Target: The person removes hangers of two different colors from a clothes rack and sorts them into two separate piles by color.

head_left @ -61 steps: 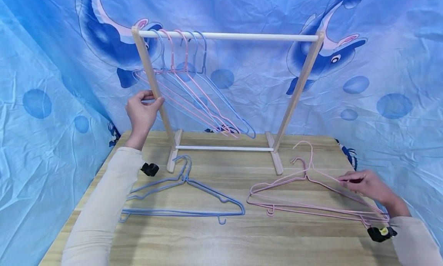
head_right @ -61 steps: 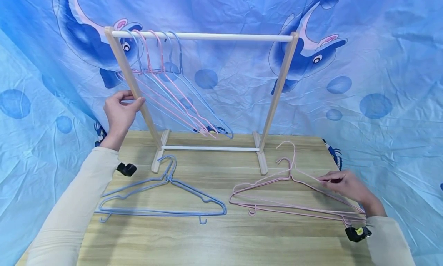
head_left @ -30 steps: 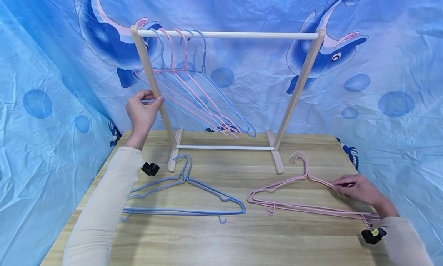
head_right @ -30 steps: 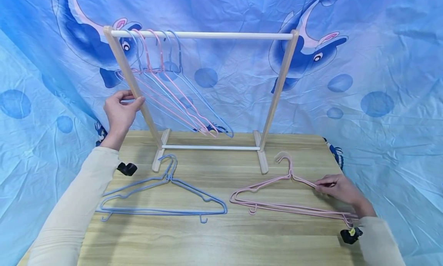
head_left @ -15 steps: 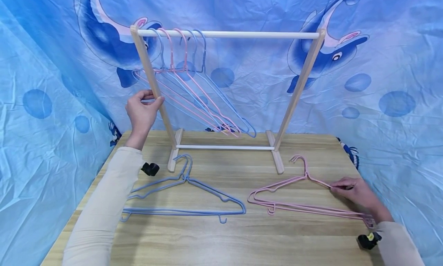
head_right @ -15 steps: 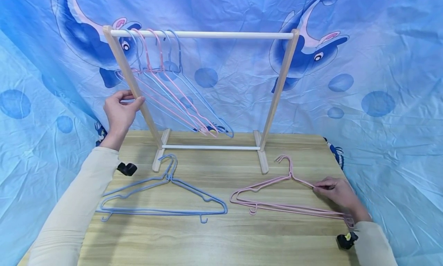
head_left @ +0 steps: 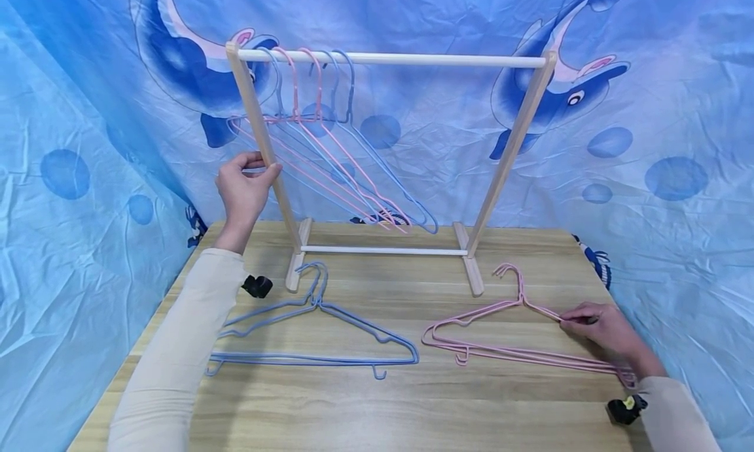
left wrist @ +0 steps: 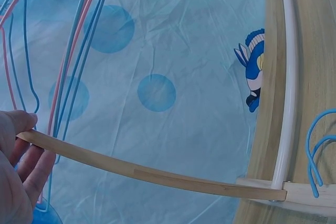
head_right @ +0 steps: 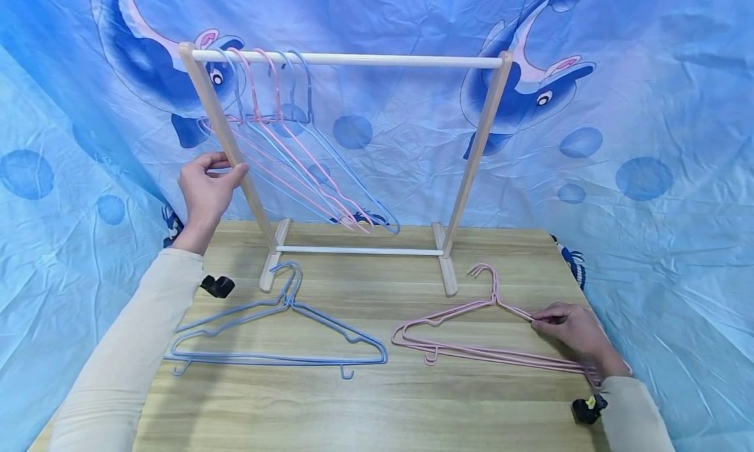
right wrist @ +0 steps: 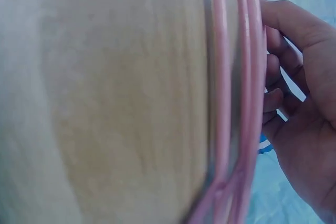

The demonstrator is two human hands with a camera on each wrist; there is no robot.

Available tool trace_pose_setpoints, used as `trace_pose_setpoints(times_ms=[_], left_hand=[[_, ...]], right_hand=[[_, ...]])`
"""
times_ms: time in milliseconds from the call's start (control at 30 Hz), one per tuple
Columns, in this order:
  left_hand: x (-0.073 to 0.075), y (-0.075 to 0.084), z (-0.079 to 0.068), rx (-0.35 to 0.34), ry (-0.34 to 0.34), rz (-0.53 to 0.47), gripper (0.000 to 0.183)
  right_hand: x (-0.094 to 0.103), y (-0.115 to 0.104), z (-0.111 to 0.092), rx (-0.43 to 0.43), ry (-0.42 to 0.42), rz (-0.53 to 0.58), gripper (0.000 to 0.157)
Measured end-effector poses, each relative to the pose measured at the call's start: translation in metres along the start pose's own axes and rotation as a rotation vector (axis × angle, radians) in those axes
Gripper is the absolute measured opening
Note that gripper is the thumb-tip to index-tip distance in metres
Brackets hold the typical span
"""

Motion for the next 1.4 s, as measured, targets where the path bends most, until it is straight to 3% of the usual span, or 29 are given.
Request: trace_pose_setpoints(times_ms=[133, 267, 367, 800, 967, 1100, 1400], left_hand=[[-0.001, 0.001, 0.000, 0.001, -0.003, 0.002, 0.036], [0.000, 0.002, 0.000, 0.002, -0.004, 0.002, 0.036], [0.000, 0.002, 0.000, 0.003, 0.000, 0.002, 0.035], [-0.003, 0.000, -0.001, 0.003, -0.011, -0.042, 0.035], [-0.001, -0.001, 0.001, 0.005, -0.002, -0.066, 0.033], [-0.001, -0.001, 0.001, 0.001, -0.007, -0.066, 0.034], [0.000, -0.001, -0.001, -0.008, 0.001, -0.049, 0.035]], right_hand=[[0.005, -0.010, 0.008, 0.006, 0.002, -0.032, 0.015], [0.010, -0.029, 0.025, 0.128, 0.100, -0.040, 0.015], [0.014, -0.050, 0.041, 0.169, 0.157, -0.047, 0.016], [0.026, -0.153, 0.094, -0.004, 0.307, 0.057, 0.032], [0.021, -0.194, 0.115, -0.039, 0.374, 0.163, 0.035], [0.016, -0.224, 0.130, -0.031, 0.401, 0.244, 0.036], [0.009, -0.279, 0.155, 0.017, 0.364, 0.325, 0.034]])
Point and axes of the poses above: each hand's wrist, its own z-axis towards the middle knuckle, its own x-axis out of the back of the hand, y = z × x, the point moved 1 cm from there along z, towards the middle knuckle, and after that the axes turned 13 degrees about y, right-handed, at the moved point
